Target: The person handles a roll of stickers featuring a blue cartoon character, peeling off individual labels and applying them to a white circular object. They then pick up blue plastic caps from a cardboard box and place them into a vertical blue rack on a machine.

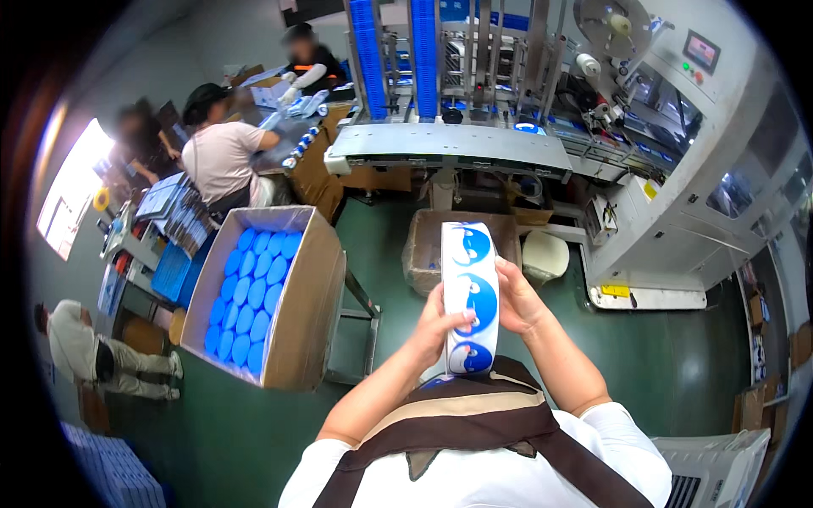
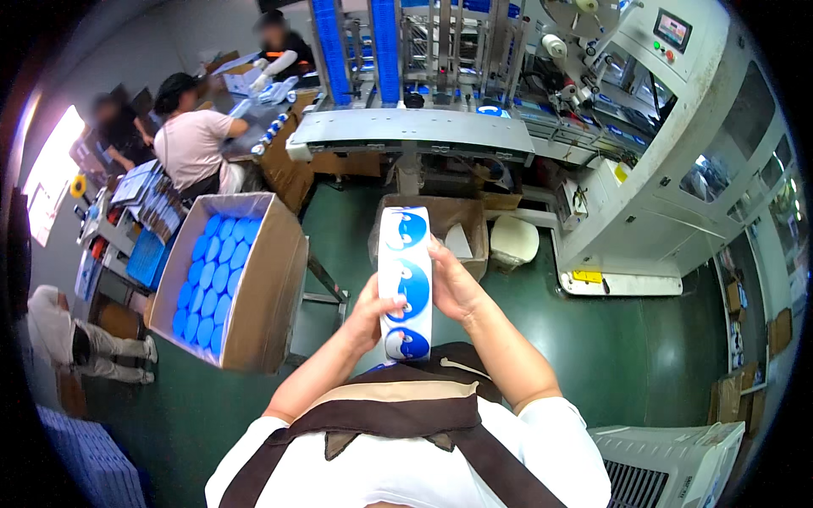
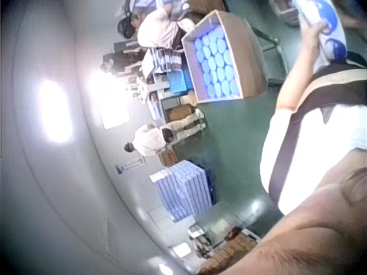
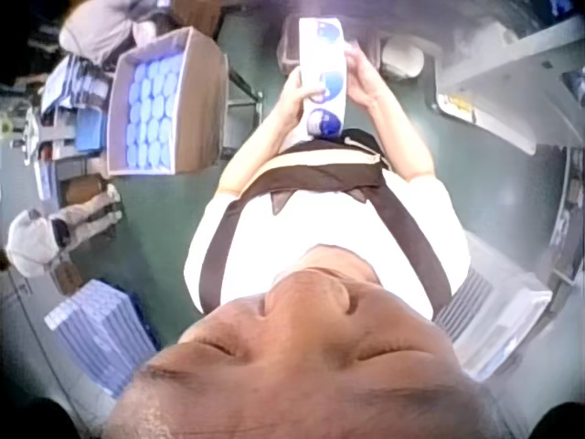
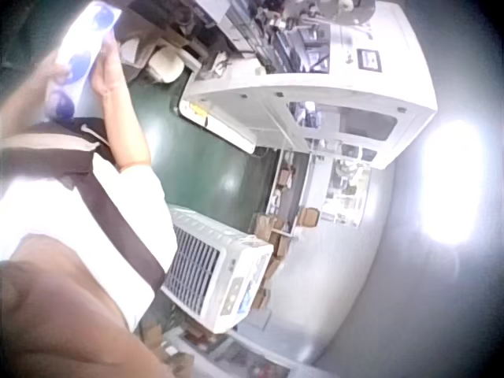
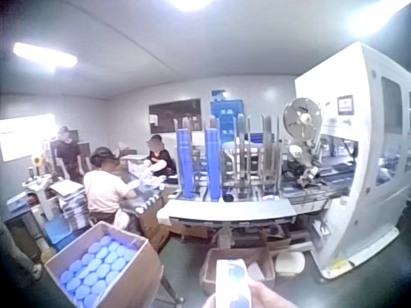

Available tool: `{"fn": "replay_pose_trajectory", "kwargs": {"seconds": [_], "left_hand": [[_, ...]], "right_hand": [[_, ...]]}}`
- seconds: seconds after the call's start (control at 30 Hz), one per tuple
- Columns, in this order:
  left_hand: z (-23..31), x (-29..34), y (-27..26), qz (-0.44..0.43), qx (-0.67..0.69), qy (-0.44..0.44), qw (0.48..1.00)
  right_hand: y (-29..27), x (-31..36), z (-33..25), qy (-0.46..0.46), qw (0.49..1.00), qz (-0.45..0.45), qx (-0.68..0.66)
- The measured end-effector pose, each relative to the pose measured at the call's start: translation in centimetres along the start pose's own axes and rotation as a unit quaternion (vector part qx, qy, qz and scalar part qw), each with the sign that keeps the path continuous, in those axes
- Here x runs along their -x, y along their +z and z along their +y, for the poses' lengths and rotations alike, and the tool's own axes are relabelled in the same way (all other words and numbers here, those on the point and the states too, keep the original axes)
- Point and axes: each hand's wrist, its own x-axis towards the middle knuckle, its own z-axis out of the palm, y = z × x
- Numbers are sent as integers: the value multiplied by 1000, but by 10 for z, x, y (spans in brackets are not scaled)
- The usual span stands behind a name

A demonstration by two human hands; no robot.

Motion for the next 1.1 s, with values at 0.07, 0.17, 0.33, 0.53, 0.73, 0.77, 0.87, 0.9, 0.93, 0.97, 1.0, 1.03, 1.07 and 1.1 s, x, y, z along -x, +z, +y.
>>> {"fn": "replay_pose_trajectory", "kwargs": {"seconds": [0.07, 0.17, 0.33, 0.53, 0.73, 0.77, 0.87, 0.9, 0.93, 0.97, 1.0, 1.03, 1.07, 1.1], "left_hand": [[35, -31, -7, -53, 84, -45, 994], [64, -75, -14, 30, 191, -122, 973], [75, -160, -27, 47, 194, -150, 968], [49, -208, -35, -82, -73, 53, 993], [128, -275, 2, -41, 121, -53, 990], [141, -286, 4, -31, 140, -70, 987], [156, -307, 14, -13, 88, -59, 994], [154, -309, 12, -30, 93, -39, 995], [150, -307, 9, -46, 96, -19, 994], [146, -303, 5, -83, 4, 0, 997], [138, -304, -6, -129, -59, 46, 989], [135, -306, -7, -138, -104, 60, 983], [136, -309, -6, -146, -150, 75, 975], [143, -315, -5, -132, -155, 22, 979]], "right_hand": [[-5, -22, -1, -45, 993, -22, 111], [-28, -38, -9, -85, 925, -75, 363], [-32, -79, -30, -61, 986, 7, 153], [-69, -145, -83, -55, 994, 89, 9], [-90, -170, -130, -129, 936, -66, 321], [-92, -169, -135, -161, 888, -100, 419], [-79, -183, -158, -146, 951, -72, 262], [-75, -187, -168, -165, 958, -58, 226], [-73, -191, -174, -156, 971, -43, 175], [-70, -194, -182, -131, 983, -17, 132], [-65, -199, -191, -106, 991, 8, 87], [-65, -205, -199, -103, 991, 42, 70], [-63, -209, -203, -85, 992, 71, 61], [-63, -212, -203, -91, 991, 80, 51]]}}
